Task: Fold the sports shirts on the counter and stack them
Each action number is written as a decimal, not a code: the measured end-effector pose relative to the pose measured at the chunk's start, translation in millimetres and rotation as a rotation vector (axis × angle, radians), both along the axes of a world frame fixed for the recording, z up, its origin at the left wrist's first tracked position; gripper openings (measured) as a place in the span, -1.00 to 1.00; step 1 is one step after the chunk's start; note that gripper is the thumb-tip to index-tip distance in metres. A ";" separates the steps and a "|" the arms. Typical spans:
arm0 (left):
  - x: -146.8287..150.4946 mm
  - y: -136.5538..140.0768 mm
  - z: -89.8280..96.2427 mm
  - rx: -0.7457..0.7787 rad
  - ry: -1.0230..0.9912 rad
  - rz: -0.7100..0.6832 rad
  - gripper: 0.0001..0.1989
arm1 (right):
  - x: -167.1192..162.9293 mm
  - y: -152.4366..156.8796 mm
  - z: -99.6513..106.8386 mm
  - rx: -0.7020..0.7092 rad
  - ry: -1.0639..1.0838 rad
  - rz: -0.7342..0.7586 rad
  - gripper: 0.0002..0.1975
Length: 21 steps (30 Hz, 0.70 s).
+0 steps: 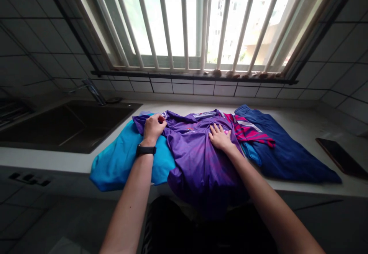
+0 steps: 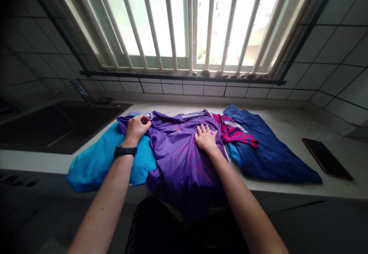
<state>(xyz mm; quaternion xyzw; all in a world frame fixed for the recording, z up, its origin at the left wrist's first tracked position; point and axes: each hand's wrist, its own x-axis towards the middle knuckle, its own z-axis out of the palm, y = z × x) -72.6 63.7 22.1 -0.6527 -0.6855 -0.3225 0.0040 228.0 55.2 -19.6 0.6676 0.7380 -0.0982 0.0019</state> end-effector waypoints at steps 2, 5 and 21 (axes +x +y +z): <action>2.8 -0.9 0.2 -0.070 0.009 -0.145 -0.82 | 2.5 7.4 2.2 -0.007 -0.001 -0.001 -0.37; 7.7 -0.2 -2.2 -0.237 0.104 -0.433 -0.71 | 5.3 16.7 9.6 0.003 0.005 0.024 -0.38; 6.3 15.6 -6.2 0.123 0.069 -0.025 -0.74 | -3.6 -12.3 5.9 -0.057 0.015 0.062 -0.35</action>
